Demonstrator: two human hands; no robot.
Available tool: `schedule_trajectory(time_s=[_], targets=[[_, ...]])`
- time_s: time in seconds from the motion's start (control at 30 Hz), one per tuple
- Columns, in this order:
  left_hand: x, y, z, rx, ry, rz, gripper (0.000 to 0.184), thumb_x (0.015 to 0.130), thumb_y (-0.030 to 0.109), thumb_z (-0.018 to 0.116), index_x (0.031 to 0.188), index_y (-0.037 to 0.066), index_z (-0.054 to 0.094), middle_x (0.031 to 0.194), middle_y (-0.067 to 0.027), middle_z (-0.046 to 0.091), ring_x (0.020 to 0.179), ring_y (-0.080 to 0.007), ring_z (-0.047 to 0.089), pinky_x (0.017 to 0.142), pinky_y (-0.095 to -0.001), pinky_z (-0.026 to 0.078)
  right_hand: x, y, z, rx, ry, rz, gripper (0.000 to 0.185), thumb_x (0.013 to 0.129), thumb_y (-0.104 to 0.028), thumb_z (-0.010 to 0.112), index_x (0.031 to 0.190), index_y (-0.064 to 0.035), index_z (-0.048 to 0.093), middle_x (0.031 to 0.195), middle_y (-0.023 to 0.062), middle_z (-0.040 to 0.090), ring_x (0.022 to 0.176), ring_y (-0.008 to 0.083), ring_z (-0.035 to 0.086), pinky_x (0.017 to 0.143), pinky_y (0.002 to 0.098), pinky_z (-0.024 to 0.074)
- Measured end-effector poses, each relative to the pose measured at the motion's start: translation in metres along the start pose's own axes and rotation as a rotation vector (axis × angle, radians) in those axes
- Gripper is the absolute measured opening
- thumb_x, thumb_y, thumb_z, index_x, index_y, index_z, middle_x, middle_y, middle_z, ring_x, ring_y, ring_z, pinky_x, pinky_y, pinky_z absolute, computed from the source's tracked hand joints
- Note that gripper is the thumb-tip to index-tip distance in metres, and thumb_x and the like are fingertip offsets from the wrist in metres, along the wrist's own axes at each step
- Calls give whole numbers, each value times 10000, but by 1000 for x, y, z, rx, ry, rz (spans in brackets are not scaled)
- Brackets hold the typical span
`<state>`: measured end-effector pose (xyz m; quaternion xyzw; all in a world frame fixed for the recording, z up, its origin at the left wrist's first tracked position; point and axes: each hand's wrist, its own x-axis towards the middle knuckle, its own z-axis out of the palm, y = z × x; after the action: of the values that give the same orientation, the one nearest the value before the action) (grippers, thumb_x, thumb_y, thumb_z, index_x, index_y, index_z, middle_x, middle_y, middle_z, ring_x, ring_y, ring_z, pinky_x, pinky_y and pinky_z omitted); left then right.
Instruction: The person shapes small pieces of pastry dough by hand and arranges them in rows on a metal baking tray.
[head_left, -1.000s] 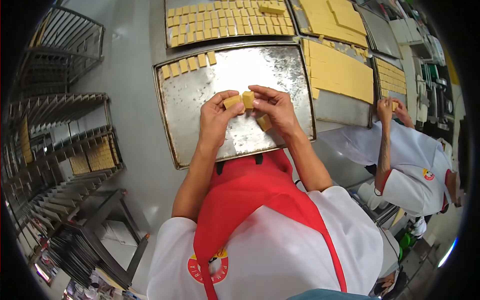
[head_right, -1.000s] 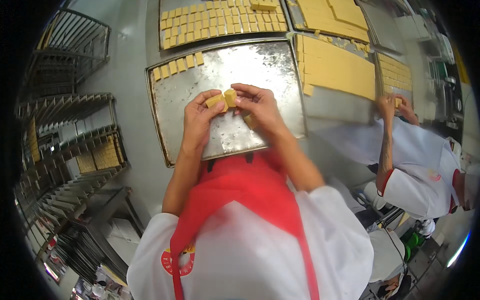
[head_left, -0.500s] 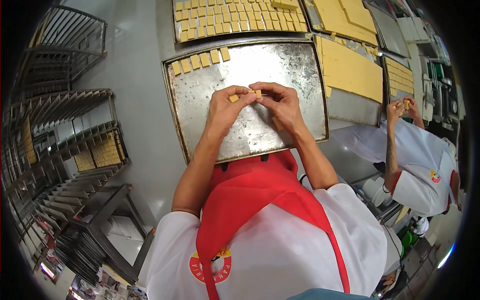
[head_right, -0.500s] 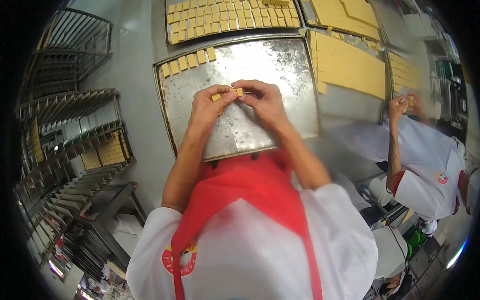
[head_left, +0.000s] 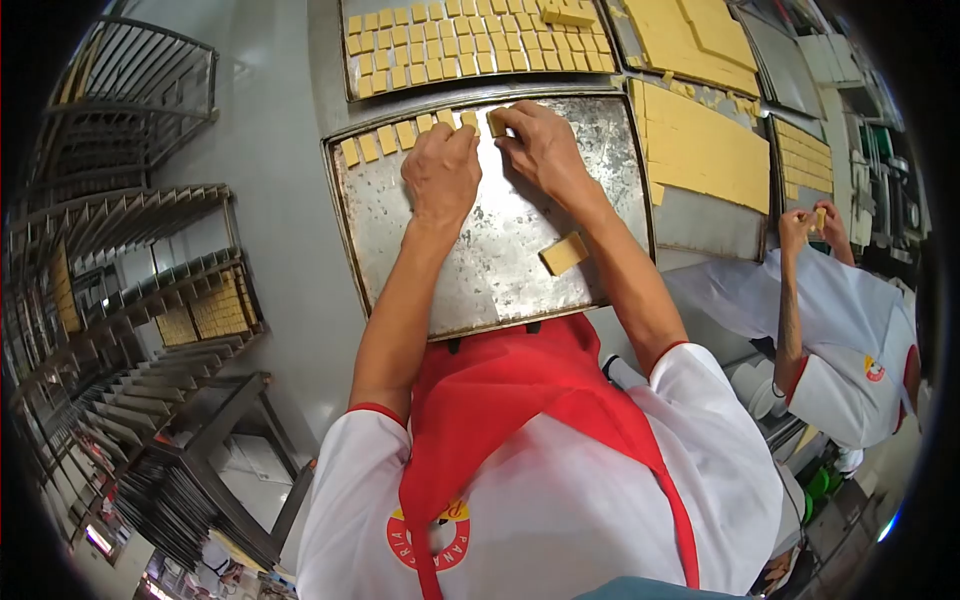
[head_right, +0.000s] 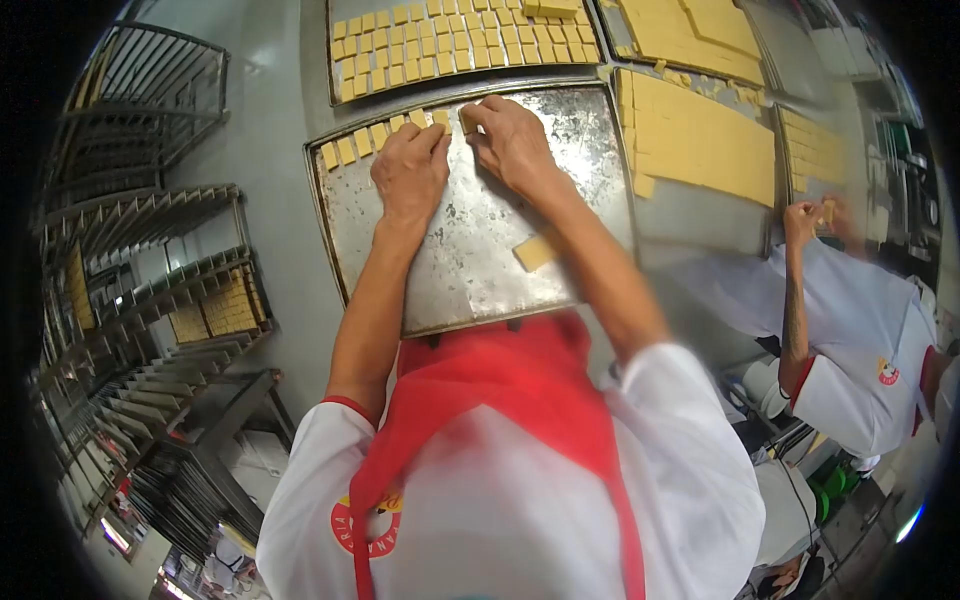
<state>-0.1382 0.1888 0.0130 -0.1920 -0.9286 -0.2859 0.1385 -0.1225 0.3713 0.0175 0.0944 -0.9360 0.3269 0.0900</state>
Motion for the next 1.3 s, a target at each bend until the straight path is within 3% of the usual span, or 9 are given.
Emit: schedule_trajectory(time_s=[0.13,0.73,0.83,0.9,0.93,0.97,1.03,1.1,1.3], targets=[[-3,0,5,-34,56,14,68,864,139,779,913,120,737,794,-87,599,787,-308,646,672,-442,530,-1,1,13,-6,173,-61,211,868,-99,738,1077,-68,725,1042,112,715,965,350,682,831,449,556],[3,-5,6,-15,93,-5,146,832,168,811,969,120,789,806,-86,631,792,-326,655,709,-438,526,8,-5,19,-9,198,-53,146,882,-105,723,1025,-85,747,1037,77,732,975,328,683,818,434,565],[7,8,-10,-67,-39,-149,189,861,184,810,1047,153,814,851,-64,678,789,-270,688,735,-404,542,6,5,14,35,195,-124,218,880,-125,746,1094,-90,762,1033,86,742,887,279,707,764,399,572],[11,24,-29,-449,-229,-465,372,922,151,787,1281,68,740,1014,-95,738,910,-208,719,777,-325,564,-6,6,8,254,161,82,263,887,-137,760,1145,-88,761,1021,78,746,831,235,707,727,373,571],[8,23,-26,-447,-230,-469,372,922,151,787,1281,68,740,1014,-95,738,910,-208,719,777,-325,564,-13,1,1,471,122,290,309,893,-149,774,1195,-86,759,1008,69,750,775,190,707,691,347,569],[4,19,-19,-787,-228,-595,415,940,129,773,1324,-4,689,1066,-112,744,932,-180,713,805,-294,561,-18,-2,-10,661,18,460,341,920,-172,803,1222,-23,749,999,48,741,793,121,693,634,271,531],[-3,14,-8,-1296,-202,-721,486,955,67,758,1364,-141,596,1128,-159,741,929,-157,710,818,-254,572,-22,-17,-29,844,-44,557,351,909,-155,809,1214,5,741,998,64,743,773,130,693,641,272,541],[-8,15,-4,-1348,-239,-745,438,957,50,749,1343,-113,622,1136,-163,742,951,-178,722,852,-280,590,-25,-19,-32,1109,-119,668,389,866,-85,833,1196,82,712,982,126,722,764,186,702,608,305,594],[-6,23,4,-1461,-280,-766,403,936,40,771,1301,-88,657,1096,-156,746,926,-191,735,847,-301,621,-32,-6,-18,1272,-23,708,365,879,-2,795,1210,110,689,1030,167,734,789,203,716,669,317,615]])
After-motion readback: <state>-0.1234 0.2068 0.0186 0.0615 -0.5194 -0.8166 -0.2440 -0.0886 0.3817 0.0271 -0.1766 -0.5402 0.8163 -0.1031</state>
